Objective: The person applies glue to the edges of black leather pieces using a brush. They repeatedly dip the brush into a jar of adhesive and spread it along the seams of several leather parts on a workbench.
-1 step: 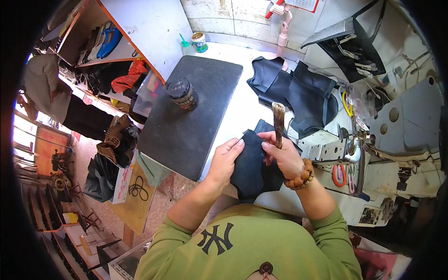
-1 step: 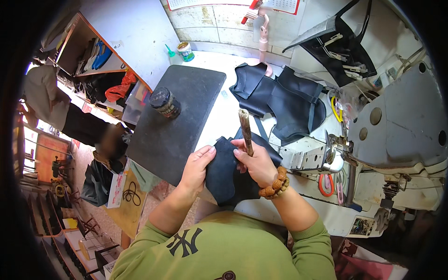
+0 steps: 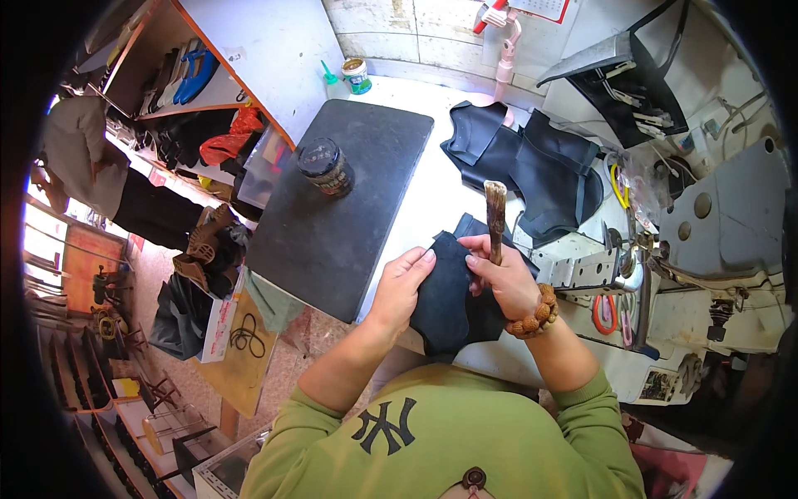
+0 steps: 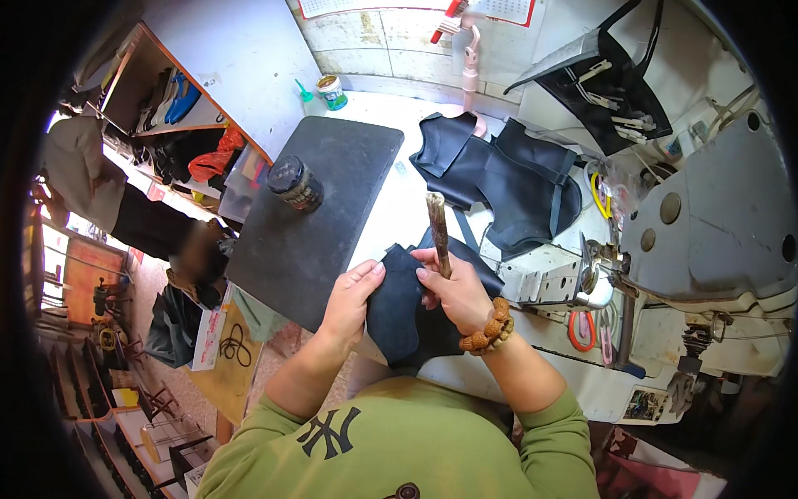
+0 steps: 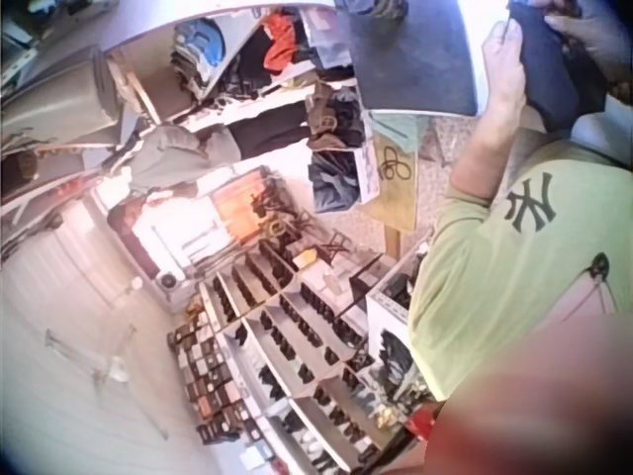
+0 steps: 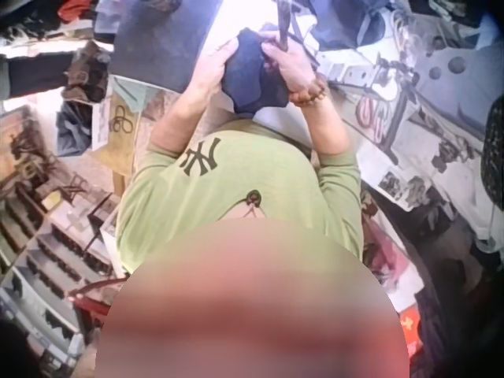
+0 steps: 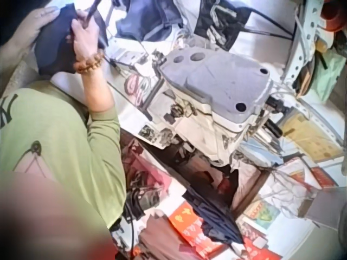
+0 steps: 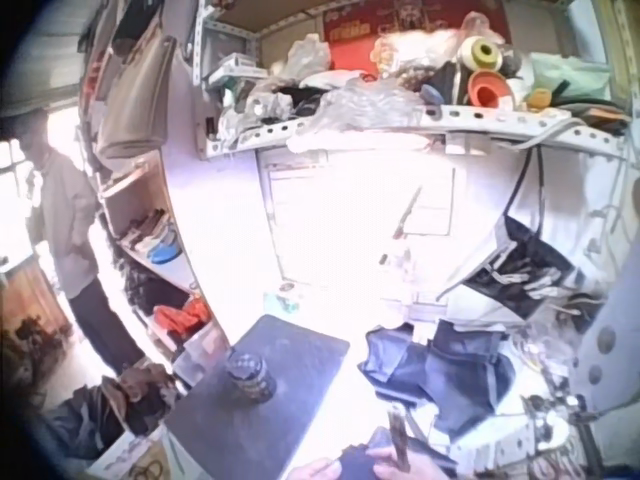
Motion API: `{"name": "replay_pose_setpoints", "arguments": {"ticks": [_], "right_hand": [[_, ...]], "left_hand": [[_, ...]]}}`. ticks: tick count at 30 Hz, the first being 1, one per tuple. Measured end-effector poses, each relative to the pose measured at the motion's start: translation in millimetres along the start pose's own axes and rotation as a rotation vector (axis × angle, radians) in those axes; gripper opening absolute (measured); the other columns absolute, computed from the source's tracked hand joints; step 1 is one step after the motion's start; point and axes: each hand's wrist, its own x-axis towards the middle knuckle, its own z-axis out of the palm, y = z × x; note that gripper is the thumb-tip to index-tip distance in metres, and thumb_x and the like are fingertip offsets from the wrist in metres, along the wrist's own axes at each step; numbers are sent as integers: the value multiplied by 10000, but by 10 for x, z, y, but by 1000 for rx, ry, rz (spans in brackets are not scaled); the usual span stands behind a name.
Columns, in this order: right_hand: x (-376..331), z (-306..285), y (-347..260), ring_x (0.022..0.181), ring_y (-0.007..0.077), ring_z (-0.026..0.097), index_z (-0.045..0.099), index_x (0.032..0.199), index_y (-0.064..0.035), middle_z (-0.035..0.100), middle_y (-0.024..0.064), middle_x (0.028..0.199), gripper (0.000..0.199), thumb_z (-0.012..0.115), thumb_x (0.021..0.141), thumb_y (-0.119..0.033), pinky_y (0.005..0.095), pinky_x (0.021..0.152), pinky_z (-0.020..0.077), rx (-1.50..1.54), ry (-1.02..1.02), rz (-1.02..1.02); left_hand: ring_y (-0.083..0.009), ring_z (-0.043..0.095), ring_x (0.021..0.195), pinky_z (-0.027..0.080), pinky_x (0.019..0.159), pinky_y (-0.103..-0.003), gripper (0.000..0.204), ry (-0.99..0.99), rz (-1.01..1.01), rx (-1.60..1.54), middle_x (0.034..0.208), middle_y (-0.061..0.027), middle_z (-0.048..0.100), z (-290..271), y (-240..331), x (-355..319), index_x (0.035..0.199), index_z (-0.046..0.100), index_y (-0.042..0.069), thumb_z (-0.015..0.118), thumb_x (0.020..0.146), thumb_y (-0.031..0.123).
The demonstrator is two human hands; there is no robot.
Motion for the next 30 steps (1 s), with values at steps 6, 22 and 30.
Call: {"name": "replay_pose_setpoints", "arguments": {"ticks": [6,22,30], "right_hand": [[8,80,62,591,79,532,543,1173,-7,533,-16,768,291,543,889,-70,207,560,461,131,54,-2],[-437,-87,-230,548,65,513,399,1341,-35,572,51,865,398,424,945,-68,182,522,437,-156,-40,-13],[-485,-198,-138,1036,284,599,298,1375,-35,500,224,1232,670,592,859,-344,329,867,475,429,-587,-198]], "left_hand": [[-74,575,764,465,732,-221,161,30,-46,0,842,-29,626,-30,65,-52,905,592,17,513,939,153],[-102,614,783,506,706,-233,141,-97,-191,-105,889,-44,636,-218,284,-76,981,592,10,611,841,22],[-100,615,801,511,719,-235,148,-138,-173,26,904,-39,635,-277,301,-33,1003,576,15,592,856,27]]}}
